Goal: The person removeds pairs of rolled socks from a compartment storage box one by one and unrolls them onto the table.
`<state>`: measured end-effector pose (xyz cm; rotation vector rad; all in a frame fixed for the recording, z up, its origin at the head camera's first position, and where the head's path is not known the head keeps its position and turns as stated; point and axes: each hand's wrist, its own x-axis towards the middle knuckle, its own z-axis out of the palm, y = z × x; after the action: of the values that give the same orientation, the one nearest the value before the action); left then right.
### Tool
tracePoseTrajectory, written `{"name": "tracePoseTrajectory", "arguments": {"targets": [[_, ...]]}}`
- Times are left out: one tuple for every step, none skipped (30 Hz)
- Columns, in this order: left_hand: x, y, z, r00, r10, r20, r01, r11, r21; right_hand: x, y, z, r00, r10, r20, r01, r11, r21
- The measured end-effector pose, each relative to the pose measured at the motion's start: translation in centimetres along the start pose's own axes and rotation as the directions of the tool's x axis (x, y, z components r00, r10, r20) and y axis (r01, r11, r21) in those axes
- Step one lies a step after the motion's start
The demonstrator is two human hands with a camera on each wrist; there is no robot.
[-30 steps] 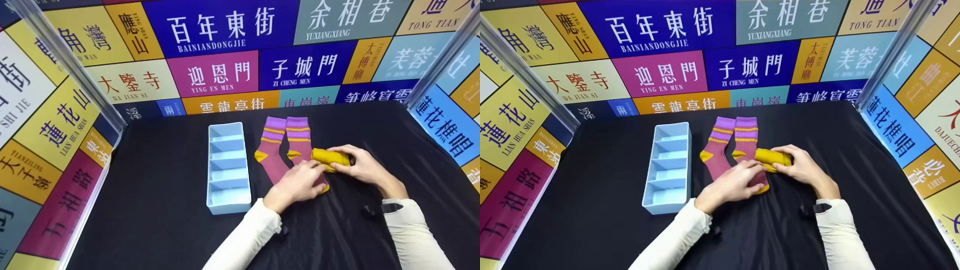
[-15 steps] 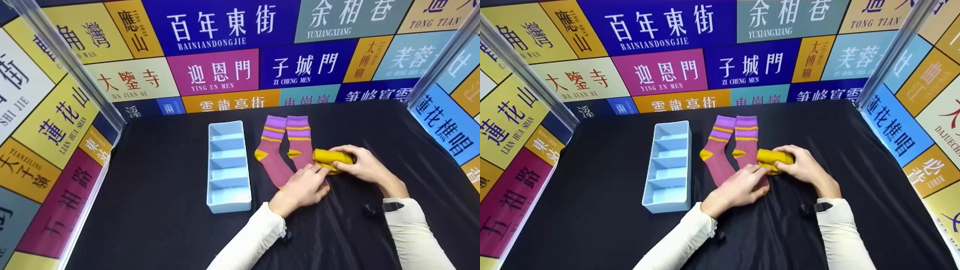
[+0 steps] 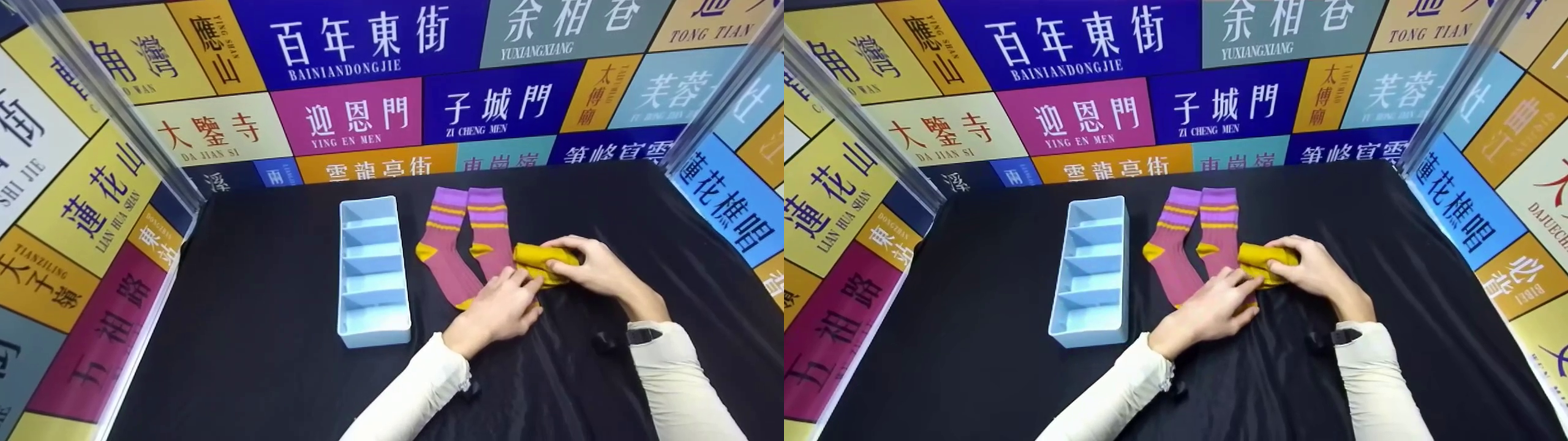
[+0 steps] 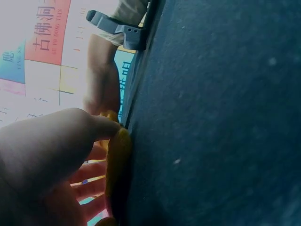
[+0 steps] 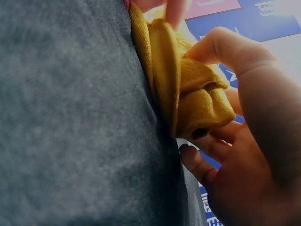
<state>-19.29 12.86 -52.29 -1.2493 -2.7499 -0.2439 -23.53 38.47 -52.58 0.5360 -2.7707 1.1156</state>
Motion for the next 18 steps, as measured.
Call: {"name": "tracePoseTrajectory", "arguments": {"targets": [[0.0, 0.1, 0.0, 1.0, 0.005, 0.0, -0.005, 1.0, 0.011, 0.0, 0.0, 0.0, 1.0, -0.015, -0.009, 0.015, 1.0, -0.002], [0.0, 0.3, 0.0, 1.0, 0.011, -0.001, -0.011, 1.0, 0.023, 0.1, 0.1, 0.0, 0.999, -0.027, -0.018, 0.027, 1.0, -0.004], [0.0, 0.4, 0.1, 1.0, 0.018, -0.002, -0.018, 0.999, 0.031, 0.2, 0.1, 0.0, 0.999, -0.042, -0.028, 0.042, 0.999, -0.007], [0.0, 0.6, 0.1, 1.0, 0.027, -0.003, -0.026, 0.999, 0.037, 0.2, 0.2, 0.0, 0.998, -0.054, -0.036, 0.053, 0.999, -0.01], [0.0, 0.7, 0.1, 0.999, 0.036, -0.006, -0.036, 0.998, 0.047, 0.2, 0.3, 0.0, 0.997, -0.06, -0.041, 0.06, 0.998, -0.012], [0.0, 0.9, 0.2, 0.999, 0.045, -0.009, -0.045, 0.998, 0.051, 0.2, 0.3, 0.0, 0.997, -0.062, -0.045, 0.061, 0.998, -0.015], [0.1, 1.0, 0.3, 0.999, 0.051, -0.013, -0.05, 0.997, 0.052, 0.2, 0.3, -0.1, 0.998, -0.055, -0.044, 0.054, 0.998, -0.018], [0.1, 1.1, 0.4, 0.998, 0.055, -0.018, -0.054, 0.997, 0.049, 0.2, 0.3, -0.1, 0.998, -0.044, -0.041, 0.043, 0.999, -0.02], [0.1, 1.1, 0.4, 0.998, 0.056, -0.026, -0.055, 0.998, 0.039, 0.2, 0.3, -0.1, 0.999, -0.03, -0.037, 0.029, 0.999, -0.024], [0.1, 1.2, 0.5, 0.998, 0.053, -0.039, -0.052, 0.998, 0.024, 0.1, 0.2, -0.2, 0.999, -0.014, -0.031, 0.013, 1.0, -0.028], [0.1, 1.2, 0.6, 0.997, 0.045, -0.055, -0.045, 0.999, 0.0, 0.1, 0.2, -0.2, 1.0, -0.001, -0.025, 0.0, 1.0, -0.031], [0.1, 1.2, 0.8, 0.997, 0.029, -0.074, -0.032, 0.999, -0.039, 0.1, 0.2, -0.2, 1.0, 0.01, -0.02, -0.01, 0.999, -0.032], [0.1, 1.2, 0.9, 0.995, 0.012, -0.095, -0.019, 0.997, -0.076, 0.1, 0.2, -0.2, 1.0, 0.02, -0.016, -0.02, 0.999, -0.033], [0.2, 1.2, 1.0, 0.993, -0.001, -0.118, -0.011, 0.995, -0.103, 0.1, 0.2, -0.2, 1.0, 0.026, -0.012, -0.027, 0.999, -0.033], [0.2, 1.2, 1.1, 0.99, -0.01, -0.138, -0.007, 0.993, -0.122, 0.1, 0.2, -0.2, 1.0, 0.03, -0.009, -0.03, 0.999, -0.034], [0.2, 1.2, 1.1, 0.988, -0.019, -0.15, -0.001, 0.991, -0.132, 0.1, 0.2, -0.3, 1.0, 0.03, -0.006, -0.031, 0.999, -0.033], [0.3, 1.2, 1.1, 0.988, -0.025, -0.152, 0.005, 0.991, -0.133, 0.1, 0.2, -0.3, 1.0, 0.029, -0.003, -0.029, 0.999, -0.031], [0.2, 1.2, 1.1, 0.989, -0.028, -0.143, 0.009, 0.992, -0.126, 0.1, 0.2, -0.3, 1.0, 0.028, -0.001, -0.028, 0.999, -0.028]]}}
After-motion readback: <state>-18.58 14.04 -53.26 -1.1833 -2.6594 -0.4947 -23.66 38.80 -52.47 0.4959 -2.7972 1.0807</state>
